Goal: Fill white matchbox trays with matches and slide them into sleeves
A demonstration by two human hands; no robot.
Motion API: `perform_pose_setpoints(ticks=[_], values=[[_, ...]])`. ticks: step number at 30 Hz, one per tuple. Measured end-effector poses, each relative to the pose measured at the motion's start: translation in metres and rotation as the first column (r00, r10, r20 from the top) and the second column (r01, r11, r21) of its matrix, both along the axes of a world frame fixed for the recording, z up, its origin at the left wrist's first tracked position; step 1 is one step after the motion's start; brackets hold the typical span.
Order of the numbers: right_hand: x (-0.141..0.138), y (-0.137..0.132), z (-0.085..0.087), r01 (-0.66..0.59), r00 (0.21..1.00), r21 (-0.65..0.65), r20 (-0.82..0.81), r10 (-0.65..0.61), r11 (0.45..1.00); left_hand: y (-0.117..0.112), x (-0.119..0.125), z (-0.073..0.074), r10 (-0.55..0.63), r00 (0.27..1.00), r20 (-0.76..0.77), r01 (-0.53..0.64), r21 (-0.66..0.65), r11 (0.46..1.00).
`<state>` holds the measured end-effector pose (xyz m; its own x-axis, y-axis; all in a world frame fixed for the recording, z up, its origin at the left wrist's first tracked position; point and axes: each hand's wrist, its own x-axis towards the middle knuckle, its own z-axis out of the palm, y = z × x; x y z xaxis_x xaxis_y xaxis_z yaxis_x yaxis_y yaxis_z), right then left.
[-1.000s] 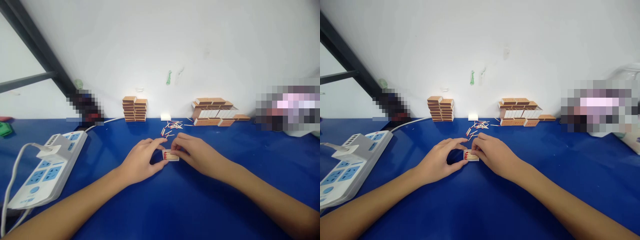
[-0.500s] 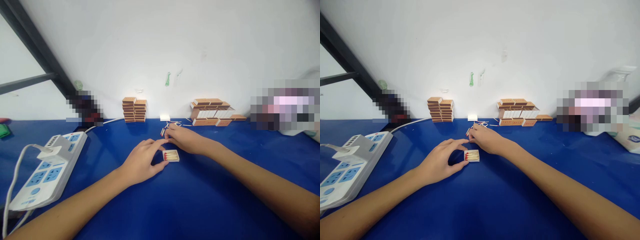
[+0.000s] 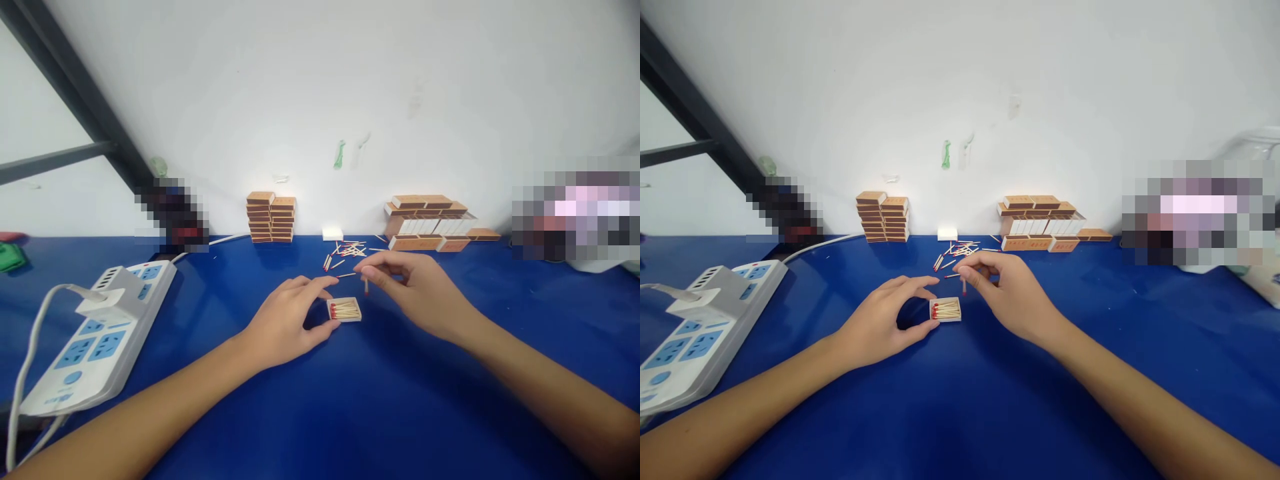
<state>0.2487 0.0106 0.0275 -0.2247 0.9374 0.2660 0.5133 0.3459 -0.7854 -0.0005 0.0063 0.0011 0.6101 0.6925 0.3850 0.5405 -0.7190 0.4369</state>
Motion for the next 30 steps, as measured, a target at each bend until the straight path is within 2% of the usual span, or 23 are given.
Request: perform_pose_setpoints(ticks=[2,4,9,15,17,19,21,22,25,27,30], values=[[-0.009,-0.003,-0.006,0.007,0.989,-0.069,-0.15,-0.017,0.998,0.001,-0.001,-0.001,0.018,1.0,0.011,-0.019,0.006,1.0],[-0.015,-0.003,-0.014,-0.007,0.977,-0.115,-0.214,-0.018,0.993,0.002,-0.001,-0.001,0.035,0.999,0.024,-0.035,0.014,0.999],[-0.015,-0.002,-0.027,0.03,0.998,-0.086,-0.057,-0.035,0.996,0.004,-0.002,-0.001,0.071,0.996,0.05,-0.072,0.016,0.997],[-0.008,0.004,-0.025,-0.005,1.0,-0.008,0.006,0.005,1.0,0.004,-0.002,0.004,0.099,0.992,0.082,-0.102,0.032,0.994],[-0.002,0.011,-0.023,0.048,0.998,0.058,0.033,-0.05,0.997,0.004,-0.002,0.005,0.068,0.997,0.038,-0.068,-0.007,0.998],[0.012,0.022,-0.018,0.152,0.984,0.138,0.068,-0.163,0.979,0.004,-0.003,0.005,0.03,1.0,-0.003,-0.03,-0.054,0.998],[0.035,0.035,-0.01,0.322,0.935,0.214,0.078,-0.345,0.922,0.004,-0.004,0.004,0.027,1.0,-0.003,-0.027,-0.058,0.998],[0.05,0.042,-0.005,0.429,0.888,0.248,0.061,-0.456,0.868,0.004,-0.004,0.004,0.037,0.999,0.004,-0.036,-0.051,0.998],[0.105,0.058,0.009,0.697,0.669,0.311,0.039,-0.742,0.645,0.005,-0.005,0.003,0.065,0.998,-0.001,-0.065,-0.051,0.997],[0.142,0.066,0.013,0.827,0.508,0.247,0.056,-0.859,0.505,0.005,-0.005,0.002,0.068,0.998,-0.013,-0.068,-0.063,0.996],[0.184,0.074,0.006,0.872,0.446,0.108,0.227,-0.866,0.477,0.005,-0.004,0.002,0.063,0.998,-0.008,-0.064,-0.062,0.996]])
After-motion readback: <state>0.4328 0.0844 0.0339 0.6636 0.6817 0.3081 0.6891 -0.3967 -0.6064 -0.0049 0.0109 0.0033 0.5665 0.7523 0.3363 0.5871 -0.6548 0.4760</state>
